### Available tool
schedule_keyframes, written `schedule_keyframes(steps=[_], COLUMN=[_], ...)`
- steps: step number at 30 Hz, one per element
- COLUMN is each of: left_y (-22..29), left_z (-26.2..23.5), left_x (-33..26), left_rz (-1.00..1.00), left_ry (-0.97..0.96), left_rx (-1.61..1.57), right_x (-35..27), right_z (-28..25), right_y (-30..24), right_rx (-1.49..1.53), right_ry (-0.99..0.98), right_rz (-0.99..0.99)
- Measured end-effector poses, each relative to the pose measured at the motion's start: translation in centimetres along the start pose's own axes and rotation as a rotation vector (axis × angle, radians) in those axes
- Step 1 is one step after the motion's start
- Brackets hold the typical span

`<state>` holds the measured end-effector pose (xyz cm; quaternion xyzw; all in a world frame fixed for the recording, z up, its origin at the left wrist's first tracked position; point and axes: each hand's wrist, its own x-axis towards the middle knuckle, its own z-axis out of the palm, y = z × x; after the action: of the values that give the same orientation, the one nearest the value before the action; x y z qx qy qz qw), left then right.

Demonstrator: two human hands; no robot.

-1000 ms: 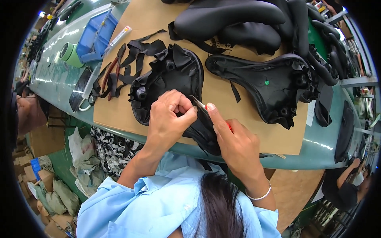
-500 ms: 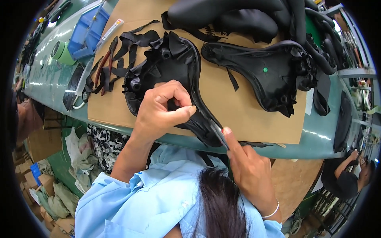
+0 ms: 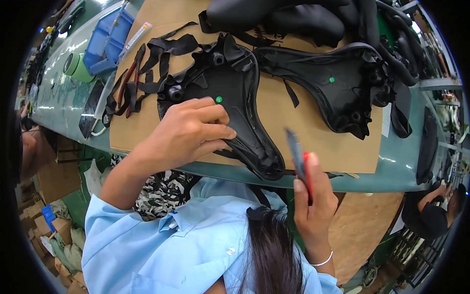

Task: Trim excess material from the edges of bicycle saddles using a utility knife.

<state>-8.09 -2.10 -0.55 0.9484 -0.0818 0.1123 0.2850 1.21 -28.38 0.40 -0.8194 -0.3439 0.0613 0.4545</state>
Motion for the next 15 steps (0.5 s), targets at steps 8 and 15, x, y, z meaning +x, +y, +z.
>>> schedule_keyframes(steps=[8,15], left_y=[-0.4,-0.7], left_z=[0.6,1.0], left_x=[0.5,0.5], left_rz=[-0.1,-0.116], left_ry=[0.019,0.05], left_rx=[-0.114,-0.137], right_x=[0.7,2.6], right_z=[0.1,-0.3], right_y=[-1.0,-2.3], right_rx=[-0.388,-0.651], right_ry=[-0.341,-0.485], right_rz=[-0.33,-0.455])
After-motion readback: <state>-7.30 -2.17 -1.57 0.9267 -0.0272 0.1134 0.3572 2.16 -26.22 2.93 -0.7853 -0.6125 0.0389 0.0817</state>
